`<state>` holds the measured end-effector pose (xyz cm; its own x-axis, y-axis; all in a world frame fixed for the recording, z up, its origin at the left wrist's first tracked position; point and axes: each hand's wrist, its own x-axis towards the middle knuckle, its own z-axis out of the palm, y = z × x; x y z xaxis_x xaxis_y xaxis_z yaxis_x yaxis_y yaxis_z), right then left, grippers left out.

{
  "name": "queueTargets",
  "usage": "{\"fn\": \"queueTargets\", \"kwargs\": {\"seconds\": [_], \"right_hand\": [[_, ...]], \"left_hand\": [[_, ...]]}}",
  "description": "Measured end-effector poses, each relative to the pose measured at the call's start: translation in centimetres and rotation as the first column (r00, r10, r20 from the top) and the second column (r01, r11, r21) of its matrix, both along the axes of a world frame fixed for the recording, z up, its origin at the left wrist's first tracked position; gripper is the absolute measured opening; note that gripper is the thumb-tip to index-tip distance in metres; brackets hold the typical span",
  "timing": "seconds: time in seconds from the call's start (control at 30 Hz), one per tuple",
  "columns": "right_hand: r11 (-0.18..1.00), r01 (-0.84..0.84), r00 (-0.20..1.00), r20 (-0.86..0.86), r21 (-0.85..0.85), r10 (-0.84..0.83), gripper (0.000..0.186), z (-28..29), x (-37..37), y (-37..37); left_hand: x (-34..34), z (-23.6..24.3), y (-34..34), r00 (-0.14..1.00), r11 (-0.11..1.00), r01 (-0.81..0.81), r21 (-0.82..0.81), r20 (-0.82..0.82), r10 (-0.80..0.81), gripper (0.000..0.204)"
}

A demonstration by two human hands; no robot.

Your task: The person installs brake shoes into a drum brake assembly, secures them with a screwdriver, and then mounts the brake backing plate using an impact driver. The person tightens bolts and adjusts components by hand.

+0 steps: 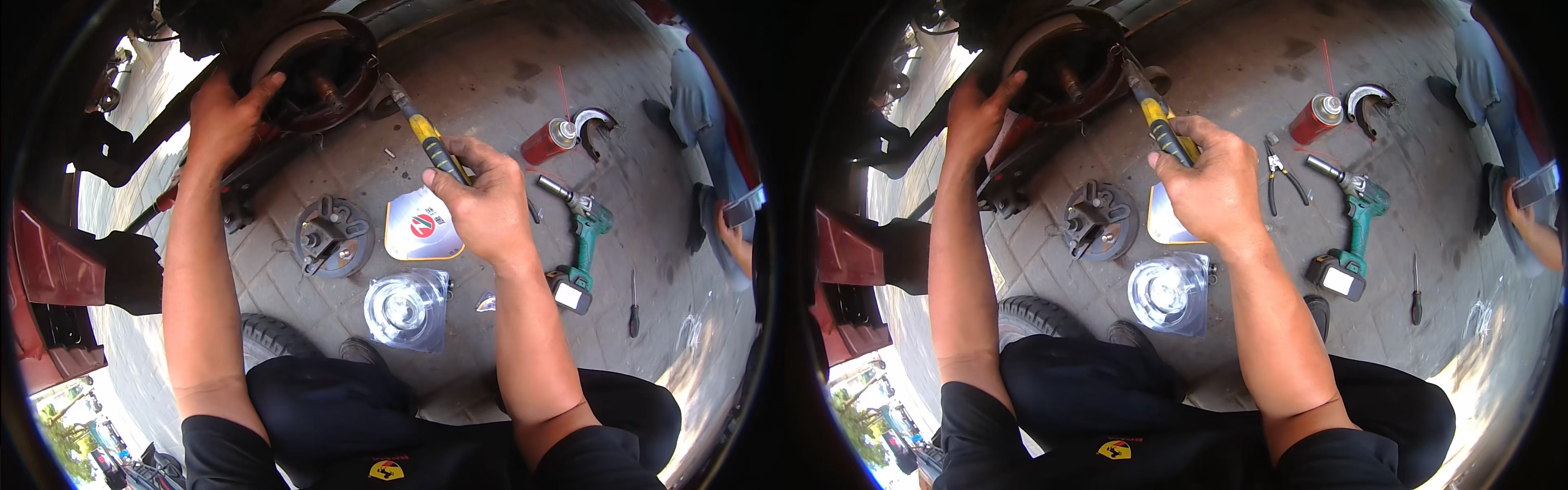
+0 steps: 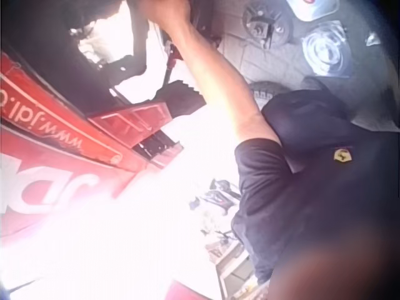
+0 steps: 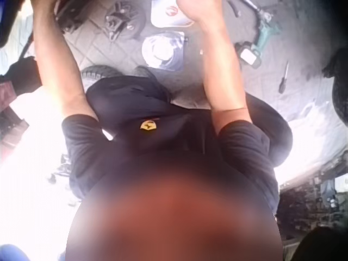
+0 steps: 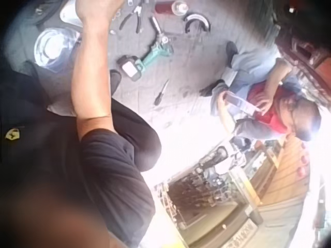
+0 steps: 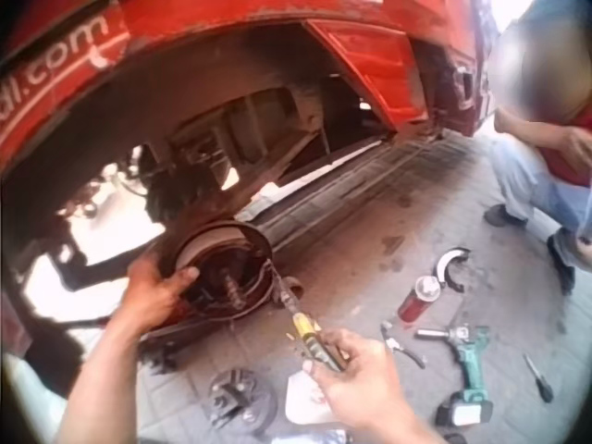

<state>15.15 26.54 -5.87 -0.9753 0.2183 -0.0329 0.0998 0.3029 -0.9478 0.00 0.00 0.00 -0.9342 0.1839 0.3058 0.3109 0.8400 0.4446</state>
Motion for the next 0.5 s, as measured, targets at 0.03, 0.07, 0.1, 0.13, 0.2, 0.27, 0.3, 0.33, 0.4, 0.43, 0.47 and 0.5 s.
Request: {"fn": "queueTargets", "kwargs": {"seconds": [0.03,0.07,0.1,0.13,0.2,0.27,0.3,0.33,0.4,0.43,0.47,0.5], "right_hand": [[0.999,-0.01,1.0,0.028,0.05,0.008,0.044,0.1,-0.8,0.1],[0.995,-0.019,0.998,0.055,0.101,0.014,0.044,0.1,-1.9,0.1],[0.998,-0.008,0.999,0.04,0.061,0.006,0.044,-0.2,-3.4,-0.6],[1.0,-0.013,0.996,0.091,0.014,0.012,0.044,-0.3,-2.8,-0.7],[1.0,0.006,0.996,0.094,-0.003,-0.006,0.043,0.1,-2.2,-0.3],[0.999,0.025,0.999,0.045,0.026,-0.026,0.042,0.1,-1.1,-0.4],[1.0,-0.005,0.996,0.086,-0.005,0.005,0.042,-0.1,-0.4,-0.6],[0.999,-0.032,0.993,0.11,-0.027,0.035,0.041,-0.2,0.1,-0.6],[0.996,-0.078,0.986,0.142,-0.043,0.083,0.04,-0.3,0.8,-1.0],[0.994,-0.112,0.986,0.129,0.004,0.11,0.041,-0.4,0.9,-1.5],[0.985,-0.168,0.978,0.117,-0.029,0.171,0.041,-0.4,1.1,-1.7],[0.978,-0.206,0.966,0.153,-0.046,0.21,0.041,-0.5,1.1,-2.1]], "left_hand": [[-0.1,0.0,0.0,1.0,1.0,-0.009,-0.014,-0.004,0.009,0.069],[-0.2,0.0,0.0,1.0,1.0,-0.013,-0.025,-0.014,0.012,0.068],[0.1,-0.1,-0.1,1.0,0.999,-0.024,-0.024,-0.009,0.024,0.068],[0.5,-0.2,-0.1,1.0,0.999,-0.019,-0.026,0.001,0.019,0.068],[0.4,0.3,0.3,1.0,0.999,-0.03,-0.017,0.003,0.03,0.066],[0.8,0.3,-0.3,0.998,0.998,0.037,0.044,0.046,-0.039,0.068],[1.4,0.3,-1.0,0.995,0.997,0.049,0.058,0.088,-0.054,0.069],[1.4,0.4,-1.5,0.988,0.998,0.055,0.019,0.141,-0.057,0.076],[1.9,0.0,-1.8,0.991,0.999,0.015,-0.044,0.135,-0.009,0.08],[2.2,-0.4,-1.7,0.992,0.997,-0.007,-0.075,0.124,0.016,0.081],[2.0,-0.5,-1.8,0.976,0.997,-0.061,-0.056,0.207,0.071,0.083],[2.0,-0.6,-1.8,0.982,1.0,-0.015,-0.013,0.19,0.017,0.082]]}}
